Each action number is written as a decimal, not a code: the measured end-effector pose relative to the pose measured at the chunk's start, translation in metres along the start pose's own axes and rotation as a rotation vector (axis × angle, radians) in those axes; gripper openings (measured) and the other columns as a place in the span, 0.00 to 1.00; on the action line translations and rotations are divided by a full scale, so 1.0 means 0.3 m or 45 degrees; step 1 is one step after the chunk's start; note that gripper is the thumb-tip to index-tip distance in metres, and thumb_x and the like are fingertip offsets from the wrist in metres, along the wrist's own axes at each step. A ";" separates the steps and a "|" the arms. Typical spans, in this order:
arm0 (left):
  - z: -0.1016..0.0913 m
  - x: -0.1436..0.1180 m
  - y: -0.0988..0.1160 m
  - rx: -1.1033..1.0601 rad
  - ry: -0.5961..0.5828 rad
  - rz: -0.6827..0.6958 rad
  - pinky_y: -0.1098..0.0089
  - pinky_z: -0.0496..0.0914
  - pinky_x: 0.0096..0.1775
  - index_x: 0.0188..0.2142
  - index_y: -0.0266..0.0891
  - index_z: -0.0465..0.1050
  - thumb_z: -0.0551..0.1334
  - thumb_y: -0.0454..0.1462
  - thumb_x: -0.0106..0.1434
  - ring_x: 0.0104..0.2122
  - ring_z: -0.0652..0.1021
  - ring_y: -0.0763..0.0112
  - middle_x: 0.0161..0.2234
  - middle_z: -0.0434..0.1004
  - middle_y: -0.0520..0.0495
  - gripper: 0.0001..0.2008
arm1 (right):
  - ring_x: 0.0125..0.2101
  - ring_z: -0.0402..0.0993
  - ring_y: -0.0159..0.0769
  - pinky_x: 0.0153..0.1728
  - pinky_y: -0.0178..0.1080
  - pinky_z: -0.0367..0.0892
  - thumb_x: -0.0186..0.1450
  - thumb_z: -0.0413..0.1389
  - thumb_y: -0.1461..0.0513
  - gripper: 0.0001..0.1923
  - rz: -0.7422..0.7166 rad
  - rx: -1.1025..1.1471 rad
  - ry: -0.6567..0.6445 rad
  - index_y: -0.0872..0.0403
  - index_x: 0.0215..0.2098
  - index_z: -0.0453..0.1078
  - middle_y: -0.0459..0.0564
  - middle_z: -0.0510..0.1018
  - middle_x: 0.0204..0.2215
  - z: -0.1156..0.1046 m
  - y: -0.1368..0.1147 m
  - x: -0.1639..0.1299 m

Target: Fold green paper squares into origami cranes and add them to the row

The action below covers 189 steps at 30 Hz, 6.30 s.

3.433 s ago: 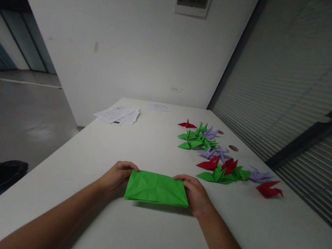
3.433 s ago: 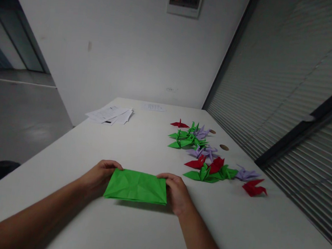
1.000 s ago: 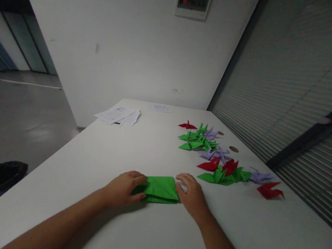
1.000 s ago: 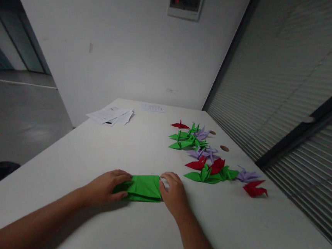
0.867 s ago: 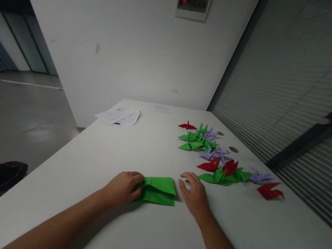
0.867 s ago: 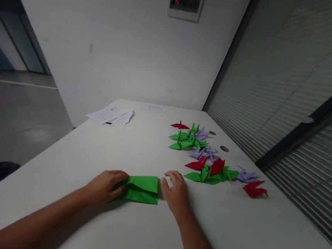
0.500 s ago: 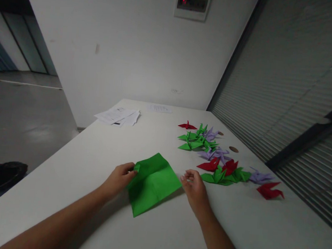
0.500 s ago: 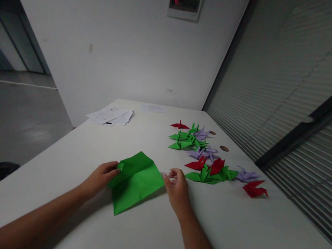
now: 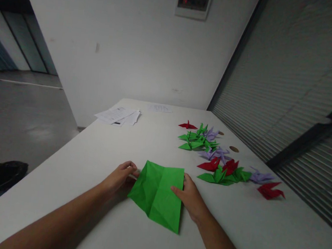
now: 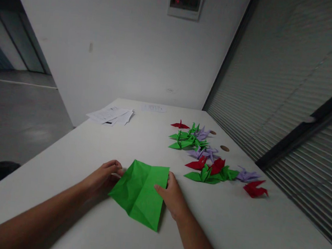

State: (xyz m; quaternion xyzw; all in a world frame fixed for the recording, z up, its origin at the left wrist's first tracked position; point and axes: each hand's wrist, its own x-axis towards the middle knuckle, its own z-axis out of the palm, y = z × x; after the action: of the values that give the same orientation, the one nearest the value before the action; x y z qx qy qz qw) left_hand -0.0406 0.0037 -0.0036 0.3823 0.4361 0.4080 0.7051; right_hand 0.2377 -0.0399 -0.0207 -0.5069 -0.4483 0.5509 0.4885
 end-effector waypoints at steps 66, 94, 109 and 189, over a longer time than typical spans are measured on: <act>-0.018 -0.056 0.022 1.696 -1.005 0.982 0.44 0.58 0.65 0.68 0.41 0.61 0.74 0.53 0.53 0.66 0.64 0.37 0.68 0.63 0.29 0.48 | 0.27 0.67 0.41 0.28 0.42 0.57 0.63 0.58 0.73 0.09 -1.395 -1.882 -0.276 0.54 0.32 0.68 0.48 0.74 0.26 0.168 0.044 -0.236; -0.020 -0.048 0.019 1.730 -0.952 0.989 0.44 0.61 0.63 0.66 0.42 0.66 0.75 0.55 0.49 0.64 0.67 0.34 0.63 0.69 0.30 0.48 | 0.56 0.74 0.46 0.58 0.51 0.70 0.64 0.55 0.71 0.24 -1.197 -1.656 -0.621 0.55 0.58 0.73 0.59 0.80 0.54 -0.134 -0.097 -0.141; -0.001 -0.067 0.020 1.822 -1.003 1.055 0.43 0.61 0.64 0.61 0.38 0.73 0.73 0.56 0.53 0.65 0.65 0.33 0.62 0.69 0.27 0.41 | 0.66 0.62 0.61 0.65 0.57 0.62 0.52 0.73 0.48 0.51 -0.722 -1.703 -0.694 0.57 0.68 0.64 0.66 0.64 0.68 -0.157 -0.055 -0.278; -0.123 0.107 -0.021 1.647 0.036 0.664 0.66 0.69 0.38 0.53 0.41 0.69 0.59 0.32 0.67 0.35 0.77 0.64 0.35 0.77 0.47 0.15 | 0.37 0.71 0.45 0.41 0.46 0.65 0.73 0.54 0.53 0.22 -0.596 -1.544 0.018 0.52 0.22 0.69 0.53 0.77 0.31 -0.170 0.029 0.212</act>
State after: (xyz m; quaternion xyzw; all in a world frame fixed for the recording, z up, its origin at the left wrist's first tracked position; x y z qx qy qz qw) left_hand -0.0641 0.0373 -0.0310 0.8123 0.4948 0.2272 0.2089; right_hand 0.2874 0.0221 -0.0413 -0.5852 -0.7751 0.0758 0.2256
